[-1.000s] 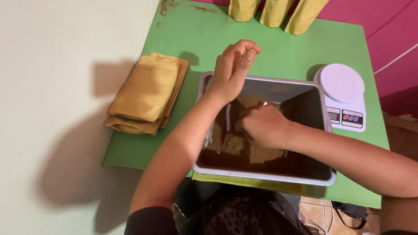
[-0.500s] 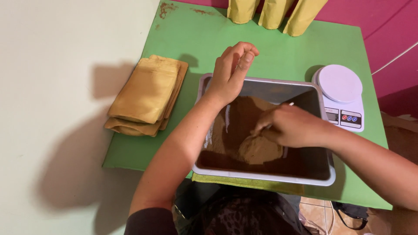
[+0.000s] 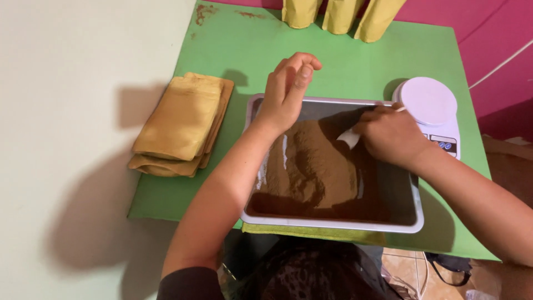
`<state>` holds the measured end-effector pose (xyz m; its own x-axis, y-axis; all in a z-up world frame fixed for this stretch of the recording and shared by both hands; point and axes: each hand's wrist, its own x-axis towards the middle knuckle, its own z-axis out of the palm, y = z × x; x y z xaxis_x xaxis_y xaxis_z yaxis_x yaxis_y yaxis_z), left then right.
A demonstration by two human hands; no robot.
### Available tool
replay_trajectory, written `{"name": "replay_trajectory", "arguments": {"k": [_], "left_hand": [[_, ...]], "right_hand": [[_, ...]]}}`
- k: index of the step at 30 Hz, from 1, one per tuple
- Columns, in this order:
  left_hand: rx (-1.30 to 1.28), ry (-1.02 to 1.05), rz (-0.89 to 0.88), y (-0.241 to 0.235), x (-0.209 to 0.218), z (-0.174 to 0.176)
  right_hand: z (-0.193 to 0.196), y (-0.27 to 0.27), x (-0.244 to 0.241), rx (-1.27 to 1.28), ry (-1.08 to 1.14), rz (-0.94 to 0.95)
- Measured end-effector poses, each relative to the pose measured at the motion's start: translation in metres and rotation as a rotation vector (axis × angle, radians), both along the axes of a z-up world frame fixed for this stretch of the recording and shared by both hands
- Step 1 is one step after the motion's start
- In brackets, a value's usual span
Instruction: Leveling and smoothing ground coffee powder in a plastic tray using a plastic spoon.
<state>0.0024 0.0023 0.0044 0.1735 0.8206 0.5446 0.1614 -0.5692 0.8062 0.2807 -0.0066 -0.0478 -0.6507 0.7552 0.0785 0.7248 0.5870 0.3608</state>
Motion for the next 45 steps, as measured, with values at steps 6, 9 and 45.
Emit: {"name": "replay_trajectory", "arguments": {"k": [6, 9, 45], "left_hand": [[-0.009, 0.007, -0.004, 0.000, -0.001, -0.001], [-0.044, 0.021, 0.002, -0.001, -0.002, -0.001], [0.053, -0.057, -0.051, 0.013, -0.002, -0.020]], "right_hand": [[0.032, -0.022, -0.021, -0.913, 0.147, 0.155], [0.032, -0.032, -0.028, -1.126, 0.157, 0.152], [0.064, -0.053, -0.053, -0.986, 0.101, -0.018]]}}
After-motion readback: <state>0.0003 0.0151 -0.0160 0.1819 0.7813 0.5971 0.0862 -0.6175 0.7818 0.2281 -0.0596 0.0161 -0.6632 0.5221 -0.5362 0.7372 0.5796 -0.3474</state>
